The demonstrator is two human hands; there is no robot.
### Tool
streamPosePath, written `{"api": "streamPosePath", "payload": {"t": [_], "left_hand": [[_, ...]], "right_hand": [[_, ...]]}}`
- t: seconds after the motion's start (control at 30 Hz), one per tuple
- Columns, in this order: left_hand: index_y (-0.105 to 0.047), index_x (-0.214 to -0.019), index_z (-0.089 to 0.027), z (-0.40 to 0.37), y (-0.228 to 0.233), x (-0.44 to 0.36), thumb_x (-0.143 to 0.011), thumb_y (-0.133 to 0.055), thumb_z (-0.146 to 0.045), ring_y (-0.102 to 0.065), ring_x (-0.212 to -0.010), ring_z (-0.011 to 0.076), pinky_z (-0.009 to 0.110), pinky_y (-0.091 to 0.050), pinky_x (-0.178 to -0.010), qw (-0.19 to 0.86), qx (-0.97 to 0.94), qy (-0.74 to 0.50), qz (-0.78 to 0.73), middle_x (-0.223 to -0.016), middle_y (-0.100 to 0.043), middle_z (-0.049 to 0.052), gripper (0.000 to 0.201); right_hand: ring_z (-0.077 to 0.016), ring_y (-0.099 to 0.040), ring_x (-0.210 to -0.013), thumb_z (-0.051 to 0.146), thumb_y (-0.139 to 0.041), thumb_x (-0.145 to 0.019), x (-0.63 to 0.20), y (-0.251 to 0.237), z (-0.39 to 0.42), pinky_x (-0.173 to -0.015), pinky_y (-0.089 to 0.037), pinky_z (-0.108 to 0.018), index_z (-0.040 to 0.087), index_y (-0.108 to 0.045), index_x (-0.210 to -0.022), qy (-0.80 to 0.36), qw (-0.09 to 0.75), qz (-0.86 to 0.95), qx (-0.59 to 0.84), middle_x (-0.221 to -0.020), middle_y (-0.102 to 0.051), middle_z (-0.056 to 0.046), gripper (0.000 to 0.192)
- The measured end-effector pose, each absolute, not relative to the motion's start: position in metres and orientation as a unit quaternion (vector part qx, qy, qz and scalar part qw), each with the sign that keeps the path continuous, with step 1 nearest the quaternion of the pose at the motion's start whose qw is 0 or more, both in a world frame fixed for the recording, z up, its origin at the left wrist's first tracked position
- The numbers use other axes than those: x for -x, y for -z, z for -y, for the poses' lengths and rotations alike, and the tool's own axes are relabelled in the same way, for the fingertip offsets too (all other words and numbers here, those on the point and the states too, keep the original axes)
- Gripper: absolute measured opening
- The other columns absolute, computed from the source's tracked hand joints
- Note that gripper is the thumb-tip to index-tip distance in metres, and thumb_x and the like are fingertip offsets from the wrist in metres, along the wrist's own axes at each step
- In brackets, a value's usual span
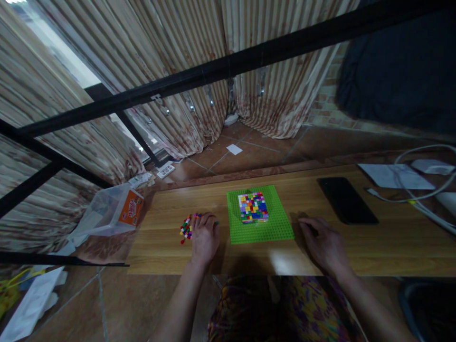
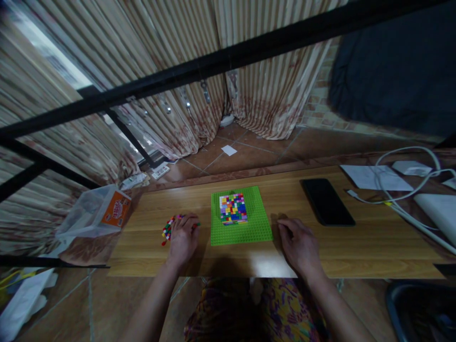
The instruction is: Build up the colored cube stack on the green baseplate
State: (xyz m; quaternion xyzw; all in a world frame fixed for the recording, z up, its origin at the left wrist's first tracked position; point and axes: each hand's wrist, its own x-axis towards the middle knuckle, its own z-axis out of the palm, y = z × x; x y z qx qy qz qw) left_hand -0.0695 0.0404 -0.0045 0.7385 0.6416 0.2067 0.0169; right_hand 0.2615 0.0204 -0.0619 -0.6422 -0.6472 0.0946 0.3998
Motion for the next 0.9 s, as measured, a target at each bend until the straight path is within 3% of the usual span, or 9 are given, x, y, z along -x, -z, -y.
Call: {"api": "streamPosePath", "payload": {"t": [0.17, 0.43, 0.9], "left_hand": [[-0.063, -0.095, -0.019, -0.043, 0.001, 0.05, -0.087, -0.051, -0.015, -0.065, -0.083, 0.0168, 0.03, -0.05, -0.077, 0.136, -0.704, -0.286, -0.635, -0.089, -0.069, 0.004, 0.016], [-0.066, -0.091, -0.02, -0.054, -0.007, 0.02, -0.082, -0.056, -0.01, -0.066, -0.08, 0.0131, 0.025, -0.051, -0.077, 0.231, -0.679, -0.357, -0.599, -0.087, -0.071, 0.0, 0.017], [-0.071, -0.089, -0.022, -0.081, -0.022, -0.014, -0.083, -0.062, -0.011, -0.064, -0.09, 0.0167, 0.033, -0.05, -0.087, 0.167, -0.734, -0.322, -0.574, -0.093, -0.071, 0.002, 0.016]], "right_hand": [[-0.0232, -0.068, -0.085, 0.045, -0.044, -0.093, -0.261, 0.06, -0.02, -0.075, -0.053, -0.036, 0.022, -0.069, -0.095, -0.1, 0.398, 0.645, 0.645, -0.097, -0.07, -0.009, 0.033], [-0.0245, -0.067, -0.088, 0.044, -0.044, -0.094, -0.261, 0.06, -0.02, -0.077, -0.052, -0.038, 0.022, -0.069, -0.096, -0.106, 0.393, 0.642, 0.649, -0.097, -0.071, -0.01, 0.033], [-0.0236, -0.068, -0.084, 0.044, -0.044, -0.094, -0.26, 0.06, -0.02, -0.076, -0.052, -0.037, 0.022, -0.069, -0.096, -0.1, 0.4, 0.643, 0.646, -0.096, -0.071, -0.009, 0.033]]}}
